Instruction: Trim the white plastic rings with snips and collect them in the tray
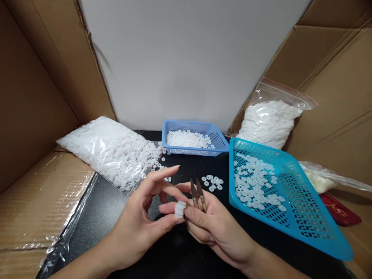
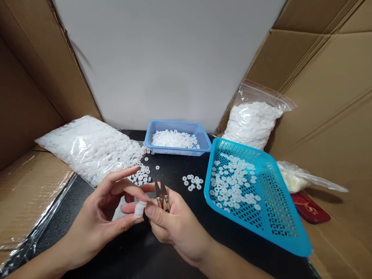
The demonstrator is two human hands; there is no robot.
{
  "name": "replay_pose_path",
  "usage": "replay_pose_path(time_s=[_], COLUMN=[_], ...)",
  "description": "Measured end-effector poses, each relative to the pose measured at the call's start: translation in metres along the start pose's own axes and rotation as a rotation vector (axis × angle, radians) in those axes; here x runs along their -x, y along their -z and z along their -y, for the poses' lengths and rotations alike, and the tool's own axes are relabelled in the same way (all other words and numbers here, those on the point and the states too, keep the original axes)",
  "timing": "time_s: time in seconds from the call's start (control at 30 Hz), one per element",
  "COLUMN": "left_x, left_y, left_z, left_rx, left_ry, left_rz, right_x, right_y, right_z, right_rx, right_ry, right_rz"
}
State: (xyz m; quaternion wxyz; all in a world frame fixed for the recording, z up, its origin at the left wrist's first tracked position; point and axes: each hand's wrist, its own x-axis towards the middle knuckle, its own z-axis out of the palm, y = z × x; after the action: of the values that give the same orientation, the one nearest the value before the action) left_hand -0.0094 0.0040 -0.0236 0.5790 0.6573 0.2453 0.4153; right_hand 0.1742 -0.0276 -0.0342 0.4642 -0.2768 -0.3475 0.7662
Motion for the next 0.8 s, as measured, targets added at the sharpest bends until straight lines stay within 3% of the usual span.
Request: replay_pose_path(time_s=[0.3, 0.8], left_x=[-0.0004, 0.0019], left_y=[-0.0011, -0.0009], left_z=[0.0074, 0.0079], left_rx=[0.008, -0.088], left_ry=[-0.053, -0.063], left_rz=[0.001, 0.022], right_x=[-0.0015, -0.0042], right_y=[0.0021, -0.0038], right_z=[0.0011, 0.0014], right_rx=[-0.07, -0.124], right_ry=[0.018, 0.047], right_rz=[-0.005, -0.159])
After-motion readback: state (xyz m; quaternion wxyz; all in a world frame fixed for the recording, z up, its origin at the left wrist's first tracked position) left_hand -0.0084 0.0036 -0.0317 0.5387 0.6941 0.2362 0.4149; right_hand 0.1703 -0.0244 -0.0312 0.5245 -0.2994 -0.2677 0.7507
